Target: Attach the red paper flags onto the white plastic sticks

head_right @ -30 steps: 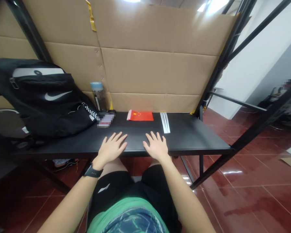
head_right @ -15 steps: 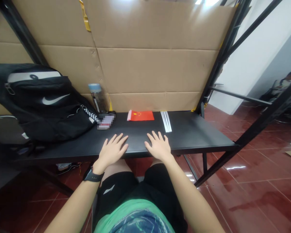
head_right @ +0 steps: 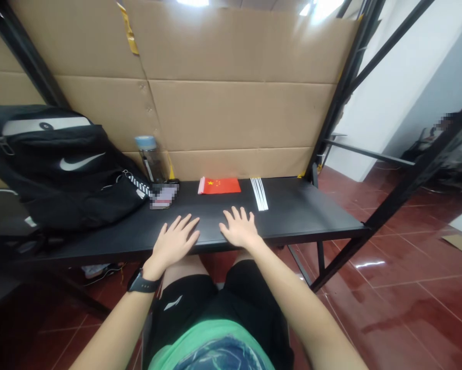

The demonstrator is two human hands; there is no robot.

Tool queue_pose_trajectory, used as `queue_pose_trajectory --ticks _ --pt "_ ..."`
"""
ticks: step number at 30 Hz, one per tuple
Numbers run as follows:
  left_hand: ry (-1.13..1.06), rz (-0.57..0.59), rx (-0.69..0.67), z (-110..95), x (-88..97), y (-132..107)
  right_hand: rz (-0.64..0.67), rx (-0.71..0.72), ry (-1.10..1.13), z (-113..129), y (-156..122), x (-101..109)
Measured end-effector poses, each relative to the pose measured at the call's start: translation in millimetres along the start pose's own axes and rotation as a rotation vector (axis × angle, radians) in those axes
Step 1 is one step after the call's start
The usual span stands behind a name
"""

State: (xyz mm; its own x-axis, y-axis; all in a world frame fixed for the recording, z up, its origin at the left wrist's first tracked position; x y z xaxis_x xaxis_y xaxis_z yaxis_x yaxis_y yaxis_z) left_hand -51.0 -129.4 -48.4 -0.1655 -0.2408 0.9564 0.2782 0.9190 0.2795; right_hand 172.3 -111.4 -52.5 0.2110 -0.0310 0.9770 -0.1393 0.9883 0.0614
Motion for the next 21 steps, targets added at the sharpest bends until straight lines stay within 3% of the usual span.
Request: queue_pose_trajectory --ticks 5,8,12,21 --pt "-0.003 0.025 -0.001 -1.1 1.4 1.0 0.117 0.113 0.035 23.7 49.7 -2.3" --pt "-0.006 0.03 0.001 -1.4 1.7 1.5 0.073 0.145 0.024 27.8 82.1 -0.4" --pt "-0.009 0.029 -0.003 -0.6 0.2 1.7 0.035 0.061 0.005 25.4 114.7 -3.9" --pt "-0.008 0.005 -0.003 0.1 0.1 1.4 0.01 0.074 0.01 27.1 124.1 -9.7"
Point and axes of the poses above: each hand's wrist, its own y-axis towards the middle knuckle, its own x-axis out of the back of the hand, z = x × y, the point moved 6 cm from there along y, towards the middle knuckle, and after that the axes turned 2 degrees about -z, right-handed, at the moved point
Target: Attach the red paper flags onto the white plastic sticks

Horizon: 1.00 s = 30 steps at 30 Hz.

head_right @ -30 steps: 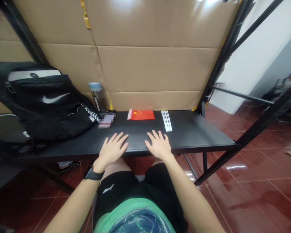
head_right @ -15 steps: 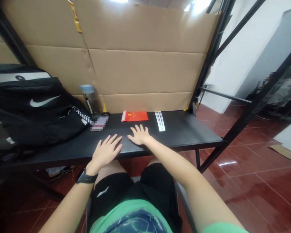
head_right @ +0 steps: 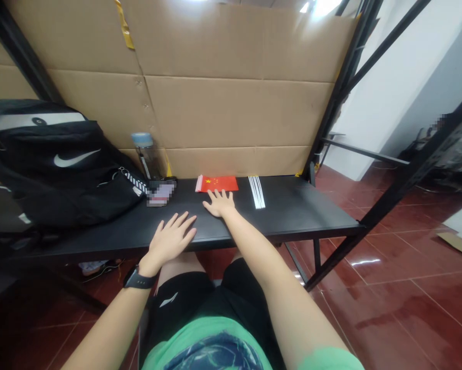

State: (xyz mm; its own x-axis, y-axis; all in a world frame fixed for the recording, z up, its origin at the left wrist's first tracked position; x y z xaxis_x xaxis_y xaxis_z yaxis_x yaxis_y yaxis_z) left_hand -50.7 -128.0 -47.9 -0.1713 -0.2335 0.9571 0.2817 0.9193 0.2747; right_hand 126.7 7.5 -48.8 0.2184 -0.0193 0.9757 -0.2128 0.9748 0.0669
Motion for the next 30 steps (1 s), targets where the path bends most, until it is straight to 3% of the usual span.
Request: queue_pose_trajectory --ticks 20,30 --pt "0.001 0.002 -0.015 -0.3 -0.5 -0.7 -0.213 0.046 -0.084 15.7 -21.2 14.3" --pt "-0.024 -0.007 -0.005 0.3 -0.6 -0.7 -0.206 0.11 -0.122 21.9 -31.8 23.1"
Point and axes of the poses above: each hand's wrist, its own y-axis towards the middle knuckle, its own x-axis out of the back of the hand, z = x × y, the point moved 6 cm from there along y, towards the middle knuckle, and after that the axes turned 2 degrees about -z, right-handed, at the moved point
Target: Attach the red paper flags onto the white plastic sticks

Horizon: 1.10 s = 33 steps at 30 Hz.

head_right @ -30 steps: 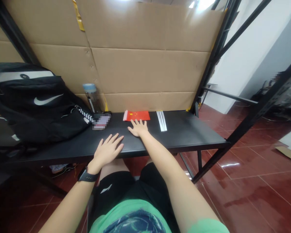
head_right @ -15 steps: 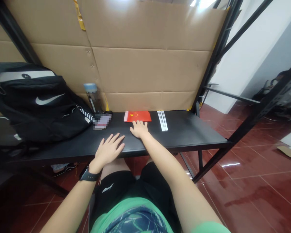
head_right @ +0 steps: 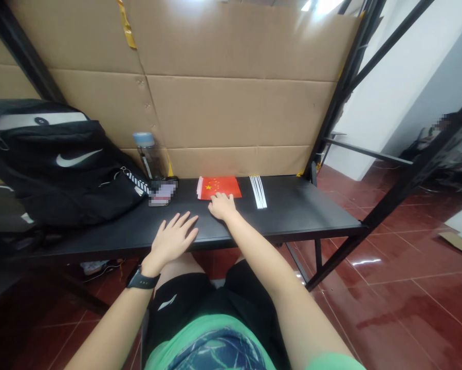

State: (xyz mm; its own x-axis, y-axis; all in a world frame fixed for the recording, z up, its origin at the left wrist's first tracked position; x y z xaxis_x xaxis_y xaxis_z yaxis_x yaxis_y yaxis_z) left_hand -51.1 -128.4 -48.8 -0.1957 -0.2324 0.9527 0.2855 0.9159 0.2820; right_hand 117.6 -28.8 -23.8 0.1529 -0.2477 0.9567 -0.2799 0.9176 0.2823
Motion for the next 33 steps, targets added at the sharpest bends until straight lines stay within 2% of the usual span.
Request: queue_pose_trajectory --ticks 4,9,12,14,16,20,21,23,26,33 --pt "-0.021 -0.008 0.011 -1.6 4.0 -1.8 -0.021 0.052 -0.003 11.8 -25.0 6.0" --pt "-0.041 -0.011 0.051 2.3 2.4 -0.6 -0.058 0.151 0.05 31.4 -83.3 22.1" --pt "-0.043 0.026 0.039 3.7 -2.0 0.5 0.029 0.356 0.257 40.4 -114.8 35.5" --pt "-0.042 0.058 0.021 4.3 -2.3 0.8 0.083 0.435 0.373 33.5 -124.7 43.8" --pt "-0.065 0.096 -0.004 5.8 0.7 1.3 0.037 0.341 0.378 8.4 -121.5 49.0" --pt "-0.174 0.218 -0.156 8.1 9.2 5.6 -0.301 -0.176 0.162 -74.2 -109.1 53.3" --pt "-0.203 0.228 -0.206 8.5 11.4 7.5 -0.352 -0.281 0.096 -91.3 -109.0 51.6" --pt "-0.247 0.189 -0.285 9.7 15.5 12.5 -0.36 -0.425 0.018 -116.3 -109.2 44.1" --pt "-0.245 0.093 -0.291 12.0 15.5 19.5 -0.285 -0.498 -0.02 -132.0 -109.0 32.3" --pt "-0.168 0.022 -0.2 11.2 3.2 24.3 -0.142 -0.487 -0.04 -129.7 -105.7 19.9"
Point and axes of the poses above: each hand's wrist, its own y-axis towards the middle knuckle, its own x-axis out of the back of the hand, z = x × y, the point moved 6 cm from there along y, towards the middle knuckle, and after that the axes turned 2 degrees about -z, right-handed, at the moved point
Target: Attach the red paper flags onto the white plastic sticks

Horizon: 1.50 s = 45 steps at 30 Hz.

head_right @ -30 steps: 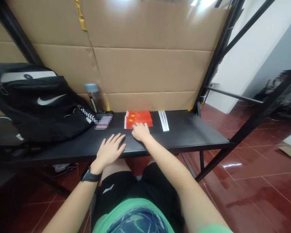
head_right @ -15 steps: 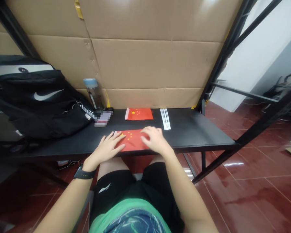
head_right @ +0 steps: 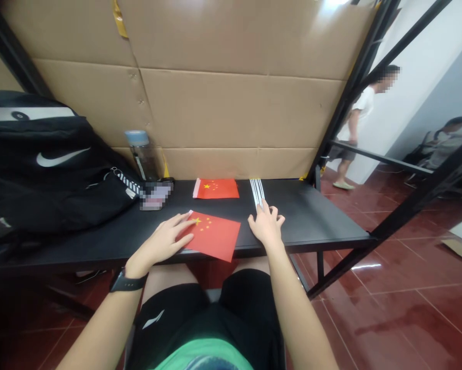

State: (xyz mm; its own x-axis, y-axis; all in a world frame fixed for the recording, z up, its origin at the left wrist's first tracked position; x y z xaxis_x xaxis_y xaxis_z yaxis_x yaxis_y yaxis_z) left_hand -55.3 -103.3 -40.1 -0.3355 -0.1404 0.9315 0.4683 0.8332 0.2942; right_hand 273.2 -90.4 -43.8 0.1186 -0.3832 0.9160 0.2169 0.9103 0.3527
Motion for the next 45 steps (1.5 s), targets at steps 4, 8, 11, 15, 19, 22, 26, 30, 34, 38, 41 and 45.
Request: queue_pose_trajectory --ticks 4,8,11,15,19,22,26,30,34,38,41,45 --pt "0.052 0.003 0.083 7.8 -4.0 2.8 -0.007 0.009 -0.003 -0.5 0.1 -1.7" --pt "0.008 0.021 0.082 5.4 0.9 3.8 -0.055 0.041 0.011 2.0 -1.4 2.3" --pt "-0.043 -0.041 0.047 -0.5 8.9 2.8 -0.037 0.101 0.031 7.0 -2.3 4.2" --pt "-0.025 -0.074 0.077 -0.2 8.5 1.1 -0.005 0.123 0.017 10.0 -1.9 3.7" --pt "-0.004 -0.039 0.067 0.0 3.2 1.8 -0.024 0.05 -0.01 6.9 -1.3 2.8" --pt "0.002 -0.043 0.068 0.4 3.2 2.0 -0.049 0.044 0.015 6.7 -1.8 3.5" --pt "0.006 -0.049 0.072 2.1 2.2 1.5 -0.043 0.158 0.066 12.5 -2.5 3.5" --pt "0.004 -0.063 0.064 5.9 -0.3 1.6 -0.05 0.197 0.131 14.6 -1.8 3.7" --pt "-0.035 -0.06 -0.012 6.1 -1.0 1.6 -0.101 0.172 0.165 15.7 -1.6 8.6" --pt "-0.096 -0.069 -0.071 4.7 2.9 0.2 -0.136 0.024 0.127 8.3 -3.9 16.9" --pt "-0.134 -0.084 -0.105 2.5 5.6 -0.8 -0.097 -0.014 0.071 5.5 -9.2 21.1" --pt "-0.112 -0.127 -0.109 -0.3 6.0 -0.8 0.01 0.06 -0.058 12.1 -20.0 22.4"
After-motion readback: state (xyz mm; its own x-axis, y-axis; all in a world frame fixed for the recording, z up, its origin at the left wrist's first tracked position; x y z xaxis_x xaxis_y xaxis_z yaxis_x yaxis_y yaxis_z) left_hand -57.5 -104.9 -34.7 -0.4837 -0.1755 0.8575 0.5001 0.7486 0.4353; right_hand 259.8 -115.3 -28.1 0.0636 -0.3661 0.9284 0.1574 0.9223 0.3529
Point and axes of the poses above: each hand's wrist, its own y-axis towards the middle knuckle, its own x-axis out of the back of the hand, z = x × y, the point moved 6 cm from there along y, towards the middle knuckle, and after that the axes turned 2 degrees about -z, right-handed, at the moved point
